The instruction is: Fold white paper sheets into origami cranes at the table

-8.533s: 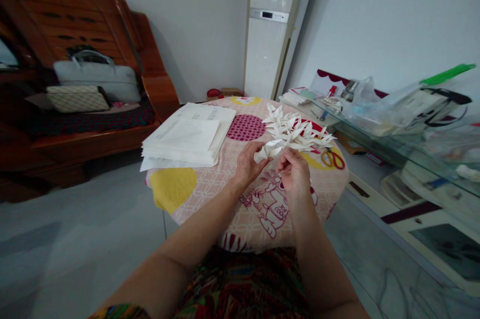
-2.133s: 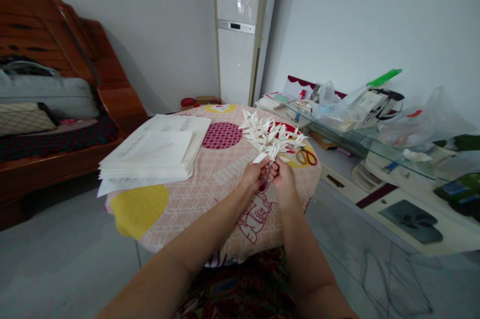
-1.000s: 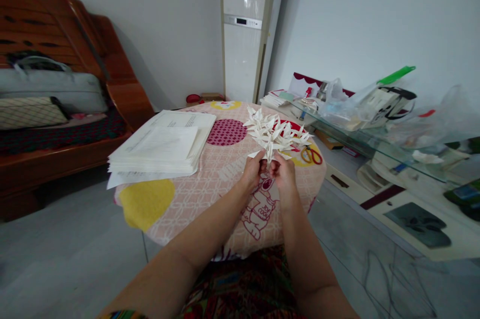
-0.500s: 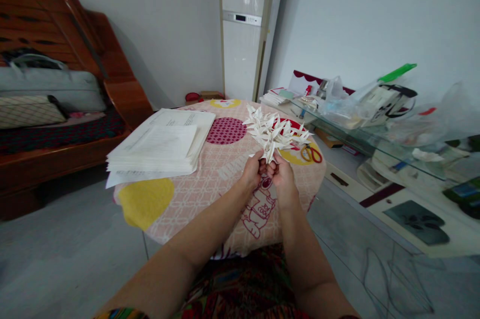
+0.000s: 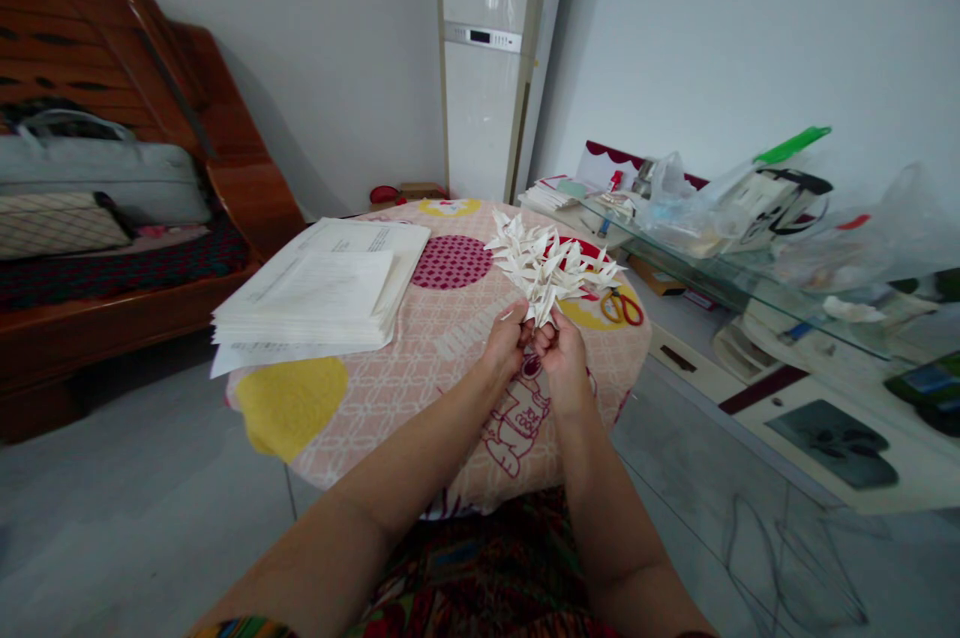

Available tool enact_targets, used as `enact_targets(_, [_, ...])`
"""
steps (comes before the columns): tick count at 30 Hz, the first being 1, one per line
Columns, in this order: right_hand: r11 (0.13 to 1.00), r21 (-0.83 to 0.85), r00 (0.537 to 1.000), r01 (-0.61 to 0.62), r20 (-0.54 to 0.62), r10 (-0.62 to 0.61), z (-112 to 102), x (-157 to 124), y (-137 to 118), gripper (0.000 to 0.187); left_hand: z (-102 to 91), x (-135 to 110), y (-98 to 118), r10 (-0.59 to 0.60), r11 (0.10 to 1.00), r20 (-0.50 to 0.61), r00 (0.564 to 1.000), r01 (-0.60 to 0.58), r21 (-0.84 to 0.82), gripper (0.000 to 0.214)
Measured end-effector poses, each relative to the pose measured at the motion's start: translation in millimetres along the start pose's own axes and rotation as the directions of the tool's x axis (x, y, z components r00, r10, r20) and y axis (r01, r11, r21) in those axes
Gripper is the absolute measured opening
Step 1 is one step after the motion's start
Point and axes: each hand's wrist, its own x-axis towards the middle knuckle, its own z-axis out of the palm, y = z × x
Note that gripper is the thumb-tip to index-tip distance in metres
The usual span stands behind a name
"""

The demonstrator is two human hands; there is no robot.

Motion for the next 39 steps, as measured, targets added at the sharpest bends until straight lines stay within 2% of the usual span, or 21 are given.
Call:
enact_targets(7, [1.000,0.001,0.998,-0.021,0.051,0.021,-0.4,-1.4,-0.3,0.035,0.5,-0.8,3.2,-0.031,1.000,0.012,0.999,0.031,-0.001,0.037])
enact_targets(16, [0.998,0.050,0.999,-0.034,0.037,0.032,3.5,-4.3,1.9,0.045,1.8,-0.6,11.1,-0.104,0.994,-0.062,0.993,0.102,-0.030,0.042])
enact_targets(24, [0.993,0.080,0.996,-0.085,-0.005,0.086,6.8,-3.6,3.5,0.042,2.3,-3.3,12.5,-0.048,0.999,-0.113,0.992,0.045,-0.030,0.040])
enact_targets(28, [0.998,0.046,0.999,-0.044,-0.023,0.045,8.9,-4.6,5.3,0.046,2.6,-4.5,13.0,-0.013,1.000,-0.133,0.991,0.011,-0.018,0.037])
enact_targets(34, [0.998,0.027,0.997,-0.063,-0.038,0.064,8.6,-3.2,7.5,0.052,3.5,-5.3,11.4,0.049,0.999,-0.125,0.991,-0.049,-0.002,0.052])
enact_targets(39, [0.994,0.082,0.991,-0.079,-0.099,0.087,11.2,-4.3,11.0,0.048,3.5,-3.6,11.9,0.007,1.000,-0.152,0.988,-0.003,0.030,0.051])
